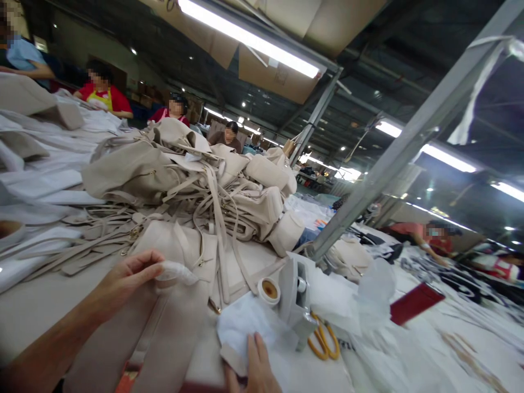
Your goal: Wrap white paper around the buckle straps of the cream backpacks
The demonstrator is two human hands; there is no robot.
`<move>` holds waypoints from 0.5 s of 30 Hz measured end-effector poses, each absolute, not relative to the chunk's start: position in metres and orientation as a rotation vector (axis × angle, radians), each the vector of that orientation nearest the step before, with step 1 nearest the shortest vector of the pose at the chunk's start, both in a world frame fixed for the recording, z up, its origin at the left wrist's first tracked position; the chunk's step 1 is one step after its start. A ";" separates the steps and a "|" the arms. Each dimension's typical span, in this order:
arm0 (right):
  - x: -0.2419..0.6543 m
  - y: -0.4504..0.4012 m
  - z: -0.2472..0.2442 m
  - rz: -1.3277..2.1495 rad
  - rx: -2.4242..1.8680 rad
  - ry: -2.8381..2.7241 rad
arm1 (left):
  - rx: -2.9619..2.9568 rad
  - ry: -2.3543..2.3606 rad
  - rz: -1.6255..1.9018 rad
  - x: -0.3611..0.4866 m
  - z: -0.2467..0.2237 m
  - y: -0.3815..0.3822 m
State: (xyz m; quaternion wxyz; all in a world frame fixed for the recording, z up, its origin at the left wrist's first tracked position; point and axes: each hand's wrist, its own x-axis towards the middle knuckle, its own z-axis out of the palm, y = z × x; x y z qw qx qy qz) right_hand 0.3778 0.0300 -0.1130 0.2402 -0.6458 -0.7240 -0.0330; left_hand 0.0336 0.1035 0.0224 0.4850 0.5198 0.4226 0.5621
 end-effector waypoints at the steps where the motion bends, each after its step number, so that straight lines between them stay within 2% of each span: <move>1: 0.374 0.036 -0.115 -0.121 -1.762 -2.028 | 1.263 1.027 1.365 0.033 0.022 0.103; 9: 0.353 0.080 -0.075 -0.079 -1.694 -2.295 | 1.212 1.012 1.347 0.037 0.028 0.104; 15: 0.379 0.070 -0.067 0.049 -1.659 -2.275 | 1.219 0.988 1.305 0.034 0.025 0.101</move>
